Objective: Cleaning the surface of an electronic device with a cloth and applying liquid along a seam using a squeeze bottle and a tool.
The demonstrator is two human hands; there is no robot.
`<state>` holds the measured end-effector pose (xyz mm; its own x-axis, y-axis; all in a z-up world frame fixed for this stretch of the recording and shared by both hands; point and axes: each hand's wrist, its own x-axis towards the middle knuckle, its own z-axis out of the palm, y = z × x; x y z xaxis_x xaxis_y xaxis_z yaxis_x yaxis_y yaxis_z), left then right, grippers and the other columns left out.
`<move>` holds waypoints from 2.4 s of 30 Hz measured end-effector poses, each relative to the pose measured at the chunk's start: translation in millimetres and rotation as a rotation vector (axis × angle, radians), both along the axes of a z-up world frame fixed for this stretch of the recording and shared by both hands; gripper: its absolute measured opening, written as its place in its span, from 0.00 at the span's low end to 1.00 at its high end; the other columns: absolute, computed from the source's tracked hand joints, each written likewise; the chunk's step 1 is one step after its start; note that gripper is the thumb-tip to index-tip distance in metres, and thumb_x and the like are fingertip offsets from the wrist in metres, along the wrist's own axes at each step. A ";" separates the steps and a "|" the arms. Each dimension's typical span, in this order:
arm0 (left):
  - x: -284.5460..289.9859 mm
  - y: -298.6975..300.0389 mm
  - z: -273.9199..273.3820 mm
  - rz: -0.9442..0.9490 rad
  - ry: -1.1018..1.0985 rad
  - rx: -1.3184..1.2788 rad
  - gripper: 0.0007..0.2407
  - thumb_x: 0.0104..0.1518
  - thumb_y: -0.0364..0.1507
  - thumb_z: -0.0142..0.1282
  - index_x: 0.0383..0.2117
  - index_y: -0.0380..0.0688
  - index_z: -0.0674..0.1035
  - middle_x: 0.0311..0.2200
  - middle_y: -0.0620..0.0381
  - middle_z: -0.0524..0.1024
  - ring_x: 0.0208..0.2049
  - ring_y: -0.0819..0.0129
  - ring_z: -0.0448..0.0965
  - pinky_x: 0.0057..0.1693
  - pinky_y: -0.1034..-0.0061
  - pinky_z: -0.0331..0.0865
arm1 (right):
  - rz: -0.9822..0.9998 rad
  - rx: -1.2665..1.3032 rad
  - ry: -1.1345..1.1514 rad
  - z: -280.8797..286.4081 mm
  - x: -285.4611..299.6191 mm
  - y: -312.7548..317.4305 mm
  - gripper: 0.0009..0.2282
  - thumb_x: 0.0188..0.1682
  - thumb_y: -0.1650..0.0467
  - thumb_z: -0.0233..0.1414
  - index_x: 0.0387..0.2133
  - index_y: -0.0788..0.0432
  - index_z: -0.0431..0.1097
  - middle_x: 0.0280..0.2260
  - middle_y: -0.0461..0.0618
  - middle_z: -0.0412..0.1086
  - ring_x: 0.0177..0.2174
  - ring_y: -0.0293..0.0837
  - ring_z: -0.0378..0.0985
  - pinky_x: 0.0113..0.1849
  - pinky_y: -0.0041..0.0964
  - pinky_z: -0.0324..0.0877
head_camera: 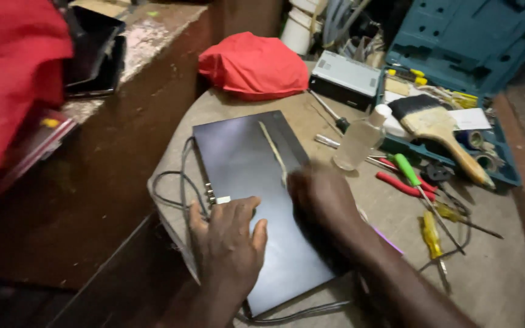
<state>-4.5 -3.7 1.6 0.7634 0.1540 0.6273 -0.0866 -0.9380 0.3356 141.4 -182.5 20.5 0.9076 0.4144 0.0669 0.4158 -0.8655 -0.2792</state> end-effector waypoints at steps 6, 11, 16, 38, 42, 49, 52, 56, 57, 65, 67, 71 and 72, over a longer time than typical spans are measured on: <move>-0.8 1.0 5.5 -0.058 0.042 -0.089 0.15 0.57 0.35 0.61 0.50 0.55 0.79 0.46 0.68 0.82 0.47 0.62 0.78 0.69 0.36 0.47 | -0.270 0.170 0.297 68.3 -55.6 13.8 0.06 0.44 0.65 0.51 0.22 0.53 0.68 0.24 0.47 0.72 0.27 0.46 0.71 0.32 0.48 0.63; -1.4 -1.7 3.0 -0.040 0.003 -0.067 0.15 0.57 0.34 0.63 0.51 0.54 0.78 0.44 0.68 0.81 0.46 0.63 0.77 0.70 0.35 0.49 | -0.225 0.014 0.206 4.0 -131.3 -71.6 0.08 0.47 0.62 0.63 0.39 0.29 0.82 0.31 0.36 0.68 0.36 0.36 0.79 0.36 0.33 0.69; -0.3 -0.9 2.2 -0.046 0.004 -0.053 0.15 0.59 0.35 0.61 0.52 0.54 0.78 0.45 0.67 0.81 0.45 0.62 0.77 0.70 0.34 0.50 | -0.160 0.100 0.113 8.8 -31.2 -4.8 0.08 0.47 0.61 0.52 0.28 0.48 0.77 0.33 0.45 0.76 0.36 0.48 0.78 0.36 0.47 0.67; -0.5 -2.0 -0.6 -0.058 0.016 -0.129 0.16 0.57 0.34 0.62 0.52 0.55 0.77 0.45 0.68 0.81 0.46 0.64 0.77 0.71 0.33 0.46 | 0.007 -0.003 0.045 32.1 -48.3 -8.6 0.14 0.56 0.61 0.48 0.22 0.50 0.71 0.28 0.47 0.66 0.29 0.49 0.72 0.31 0.50 0.63; -0.6 -0.8 0.8 -0.086 -0.001 -0.128 0.15 0.58 0.34 0.60 0.51 0.53 0.78 0.45 0.66 0.81 0.47 0.62 0.77 0.70 0.31 0.47 | -0.272 -0.041 0.208 24.0 -66.5 -16.0 0.11 0.50 0.58 0.52 0.41 0.33 0.81 0.32 0.39 0.69 0.38 0.43 0.79 0.35 0.45 0.67; -3.9 1.4 1.5 -0.063 0.023 -0.104 0.15 0.58 0.35 0.61 0.51 0.54 0.78 0.45 0.68 0.81 0.46 0.62 0.78 0.69 0.32 0.48 | -0.329 0.187 0.266 57.1 5.1 55.8 0.10 0.44 0.61 0.48 0.26 0.56 0.66 0.29 0.57 0.72 0.33 0.58 0.74 0.34 0.53 0.60; -1.8 0.4 2.7 -0.078 0.009 -0.131 0.15 0.59 0.34 0.61 0.52 0.53 0.77 0.45 0.66 0.81 0.46 0.62 0.77 0.69 0.32 0.47 | -0.224 0.085 0.231 50.8 -40.8 17.8 0.13 0.53 0.58 0.47 0.29 0.53 0.71 0.31 0.51 0.73 0.34 0.52 0.77 0.35 0.50 0.65; 0.3 -1.9 -1.0 -0.046 -0.005 -0.078 0.16 0.57 0.36 0.62 0.51 0.55 0.78 0.45 0.69 0.81 0.46 0.62 0.77 0.68 0.33 0.51 | -0.165 -0.132 0.190 40.8 -76.3 -10.7 0.08 0.49 0.59 0.51 0.32 0.42 0.78 0.33 0.42 0.69 0.35 0.45 0.77 0.32 0.47 0.66; -1.6 -2.3 -0.9 -0.051 -0.004 -0.076 0.16 0.57 0.36 0.62 0.51 0.55 0.78 0.45 0.69 0.81 0.46 0.62 0.77 0.68 0.33 0.51 | -0.170 -0.130 0.190 31.2 -53.3 -2.2 0.08 0.49 0.59 0.51 0.32 0.42 0.78 0.33 0.42 0.69 0.35 0.45 0.77 0.32 0.47 0.66; 2.4 -0.8 -2.2 -0.058 0.014 -0.152 0.16 0.56 0.35 0.62 0.50 0.55 0.78 0.44 0.69 0.82 0.46 0.63 0.77 0.69 0.30 0.47 | -0.039 -0.008 0.027 21.2 14.3 41.5 0.14 0.49 0.60 0.48 0.25 0.54 0.77 0.31 0.50 0.69 0.33 0.55 0.77 0.30 0.53 0.62; -0.1 -0.4 -1.5 -0.050 0.012 -0.141 0.16 0.56 0.36 0.62 0.51 0.55 0.78 0.44 0.69 0.81 0.46 0.63 0.77 0.69 0.31 0.49 | -0.104 -0.005 0.089 39.6 -48.2 21.4 0.09 0.47 0.62 0.50 0.24 0.50 0.74 0.30 0.45 0.70 0.32 0.50 0.77 0.31 0.50 0.63; 3.0 -1.2 -1.0 -0.059 -0.004 -0.145 0.16 0.55 0.36 0.62 0.50 0.56 0.78 0.46 0.69 0.81 0.47 0.62 0.76 0.68 0.31 0.47 | -0.133 -0.089 0.132 21.9 -54.0 -7.8 0.09 0.48 0.57 0.53 0.25 0.44 0.75 0.32 0.43 0.71 0.35 0.50 0.79 0.33 0.50 0.67; 4.2 -1.4 -2.3 -0.072 -0.008 -0.146 0.16 0.55 0.36 0.62 0.50 0.56 0.78 0.46 0.69 0.81 0.47 0.62 0.76 0.68 0.31 0.47 | -0.145 -0.089 0.128 21.5 -33.3 6.3 0.09 0.48 0.57 0.53 0.25 0.44 0.75 0.32 0.43 0.71 0.35 0.50 0.79 0.33 0.50 0.67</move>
<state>-0.3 -5.2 -0.7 0.7712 0.1889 0.6080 -0.1550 -0.8705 0.4672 108.1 -176.2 42.0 0.9570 0.2777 -0.0841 0.2509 -0.9375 -0.2411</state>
